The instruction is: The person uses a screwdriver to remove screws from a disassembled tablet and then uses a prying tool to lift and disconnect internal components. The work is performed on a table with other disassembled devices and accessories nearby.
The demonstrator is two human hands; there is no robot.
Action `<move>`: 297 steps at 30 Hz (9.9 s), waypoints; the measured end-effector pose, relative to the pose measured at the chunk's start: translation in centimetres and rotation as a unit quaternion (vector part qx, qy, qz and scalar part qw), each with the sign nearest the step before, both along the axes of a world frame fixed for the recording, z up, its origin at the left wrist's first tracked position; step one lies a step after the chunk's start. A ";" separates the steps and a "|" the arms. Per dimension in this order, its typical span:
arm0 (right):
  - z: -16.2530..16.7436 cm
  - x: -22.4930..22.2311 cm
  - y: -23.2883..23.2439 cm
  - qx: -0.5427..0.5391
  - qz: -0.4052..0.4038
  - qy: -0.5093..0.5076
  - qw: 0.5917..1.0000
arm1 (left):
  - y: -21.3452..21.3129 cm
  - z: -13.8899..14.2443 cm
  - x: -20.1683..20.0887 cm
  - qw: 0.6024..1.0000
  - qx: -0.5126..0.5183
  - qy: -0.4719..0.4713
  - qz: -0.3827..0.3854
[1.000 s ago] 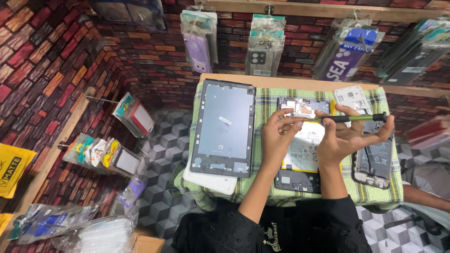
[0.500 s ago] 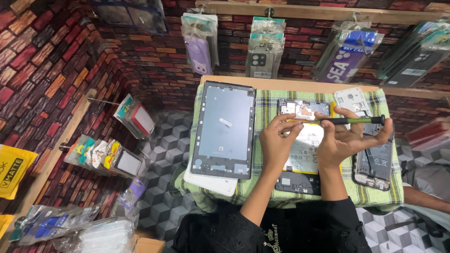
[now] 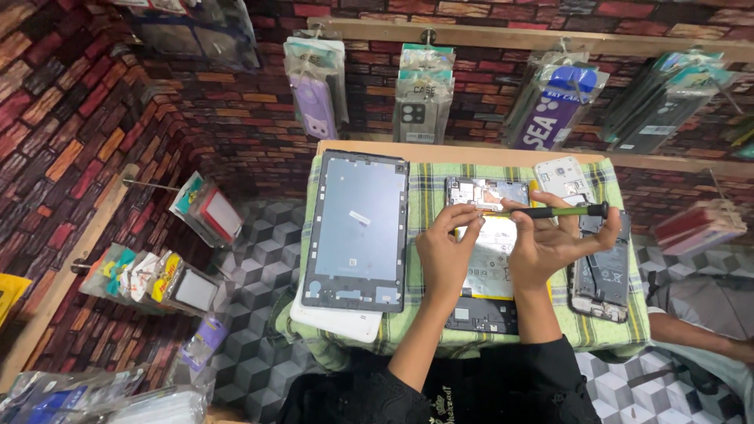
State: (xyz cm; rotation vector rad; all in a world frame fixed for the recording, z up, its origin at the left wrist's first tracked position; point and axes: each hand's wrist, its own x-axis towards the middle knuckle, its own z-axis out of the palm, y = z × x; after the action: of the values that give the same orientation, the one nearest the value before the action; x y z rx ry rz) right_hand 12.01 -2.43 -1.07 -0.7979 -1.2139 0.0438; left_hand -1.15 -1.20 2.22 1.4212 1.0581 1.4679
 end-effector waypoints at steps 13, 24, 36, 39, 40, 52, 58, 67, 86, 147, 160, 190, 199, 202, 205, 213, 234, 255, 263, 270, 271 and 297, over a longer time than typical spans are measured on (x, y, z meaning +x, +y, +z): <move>-0.2 -0.2 0.5 0.008 0.005 -0.005 1.000 | 0.4 -0.4 0.0 0.999 0.026 0.026 0.011; 0.0 -0.2 0.6 0.006 0.017 0.013 1.000 | 0.5 -0.2 0.0 1.000 0.017 0.022 -0.010; 0.6 -0.6 0.5 0.006 0.000 -0.021 1.000 | 0.3 -0.1 0.0 0.997 0.069 0.041 0.020; 0.8 -0.7 0.5 0.007 0.000 -0.034 0.999 | 0.1 -0.3 0.1 0.994 0.079 0.060 0.033; 0.8 -0.8 0.5 0.010 -0.003 -0.041 0.999 | 0.0 -0.3 0.1 0.993 0.087 0.075 0.039; 1.2 -1.4 0.2 0.003 -0.023 -0.118 0.993 | 0.0 -0.8 0.2 0.988 0.095 0.112 0.049; 1.0 -1.2 0.2 0.008 -0.014 -0.114 0.993 | 0.0 -0.9 0.2 0.990 0.082 0.104 0.038; 0.9 -0.2 1.1 0.009 -0.059 -0.073 0.996 | 0.0 -1.1 0.7 0.949 0.143 0.272 0.065; 1.6 -0.2 1.4 -0.049 -0.085 -0.073 0.993 | -0.3 -1.4 2.5 0.898 0.141 0.416 0.030; 4.5 -0.7 -0.9 -0.108 -0.157 -0.116 0.975 | -1.1 -0.2 1.7 0.892 0.110 0.438 0.008; 4.9 -0.8 -0.2 -0.096 -0.234 -0.145 0.956 | -0.7 -0.1 1.8 0.888 0.105 0.448 0.006; 3.5 -0.8 0.5 -0.125 -0.232 -0.122 0.957 | -0.1 -0.3 1.7 0.948 0.061 0.312 0.021; 3.3 -0.7 0.2 -0.127 -0.224 -0.127 0.958 | 0.1 -0.5 1.7 0.947 0.053 0.318 0.020; 4.1 -1.1 0.3 -0.125 -0.261 -0.122 0.949 | 0.1 -0.5 1.8 0.946 0.054 0.319 0.019; 4.4 -1.2 0.1 -0.079 -0.259 -0.191 0.943 | 0.1 -0.6 1.8 0.945 0.053 0.321 0.020; 3.1 -0.5 0.9 -0.103 -0.243 -0.144 0.954 | -0.5 0.1 1.4 0.949 0.132 0.281 0.047; 2.4 0.0 1.1 -0.083 -0.198 -0.150 0.965 | -5.6 2.7 -12.8 0.906 0.012 0.421 0.039; 2.2 0.0 1.0 -0.110 -0.234 -0.151 0.954 | -4.0 1.3 -13.7 0.951 0.077 0.296 0.037; 1.9 0.2 1.2 -0.094 -0.200 -0.179 0.959 | -4.2 1.9 -13.0 0.973 0.034 0.226 0.028; 1.5 0.5 1.4 -0.073 -0.227 -0.149 0.960 | -3.5 1.2 -4.0 0.991 0.074 0.081 -0.081; 1.5 0.5 1.3 -0.083 -0.235 -0.157 0.956 | -2.6 1.2 -2.6 0.992 0.060 0.047 -0.105; -0.3 1.3 1.2 -0.017 -0.057 0.017 0.998 | 4.4 -1.0 1.0 0.999 0.007 0.021 -0.031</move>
State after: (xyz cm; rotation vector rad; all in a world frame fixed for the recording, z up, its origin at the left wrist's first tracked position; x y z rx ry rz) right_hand 13.26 -1.22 -1.38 -0.8914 -1.1366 -0.0168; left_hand -0.15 3.23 1.19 1.4874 1.0214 1.4095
